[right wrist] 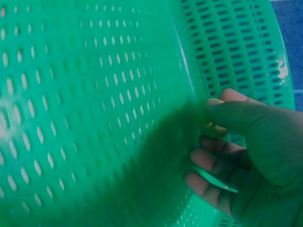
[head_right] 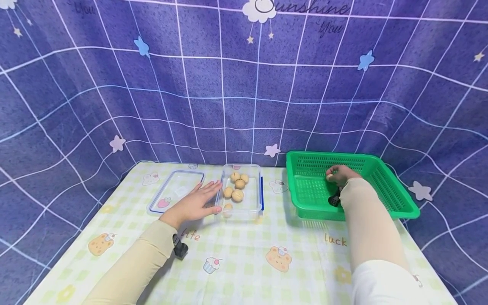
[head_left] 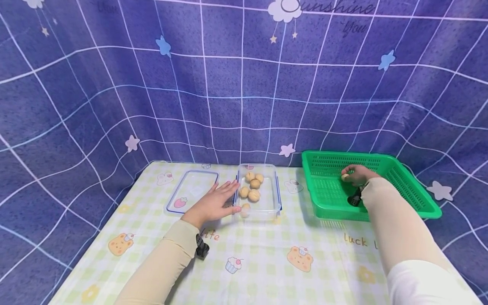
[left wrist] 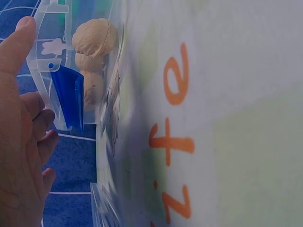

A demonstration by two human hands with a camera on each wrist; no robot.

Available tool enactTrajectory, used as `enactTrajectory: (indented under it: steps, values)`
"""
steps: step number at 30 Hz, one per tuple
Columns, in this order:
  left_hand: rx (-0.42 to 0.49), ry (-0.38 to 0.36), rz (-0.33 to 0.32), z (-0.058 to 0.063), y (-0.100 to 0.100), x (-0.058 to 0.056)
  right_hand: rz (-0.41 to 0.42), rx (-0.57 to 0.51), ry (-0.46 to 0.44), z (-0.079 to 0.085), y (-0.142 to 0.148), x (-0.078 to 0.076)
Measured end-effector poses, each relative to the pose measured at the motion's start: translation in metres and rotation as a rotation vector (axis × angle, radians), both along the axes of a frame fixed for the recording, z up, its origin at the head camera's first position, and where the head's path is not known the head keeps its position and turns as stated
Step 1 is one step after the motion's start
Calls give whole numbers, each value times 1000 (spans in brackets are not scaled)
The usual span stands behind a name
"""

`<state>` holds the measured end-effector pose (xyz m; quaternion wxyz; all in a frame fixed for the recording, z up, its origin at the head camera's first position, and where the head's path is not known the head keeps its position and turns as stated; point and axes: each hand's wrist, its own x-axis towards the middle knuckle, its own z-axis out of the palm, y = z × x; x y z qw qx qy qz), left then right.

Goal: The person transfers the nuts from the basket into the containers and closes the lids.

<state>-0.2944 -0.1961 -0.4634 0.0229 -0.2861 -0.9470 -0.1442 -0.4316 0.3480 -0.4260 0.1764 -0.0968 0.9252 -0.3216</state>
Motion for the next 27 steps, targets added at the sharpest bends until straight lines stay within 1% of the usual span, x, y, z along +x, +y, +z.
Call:
enactTrajectory:
  steps: [7,14,20,24,27]
  values:
    - [5,15,-9,-1,-1,-3,-44,-158,-78,5,-17,0]
    - [5,7,-12,0,1,-3,-47,-225,-33,14,-34,6]
    - [2,10,-10,-2,0,-4,-57,-263,-8,20,-46,3]
    - [8,-6,-4,-2,0,-3,-66,-279,9,25,-55,2]
    - [21,-14,-5,0,1,-2,-62,-290,25,30,-62,4]
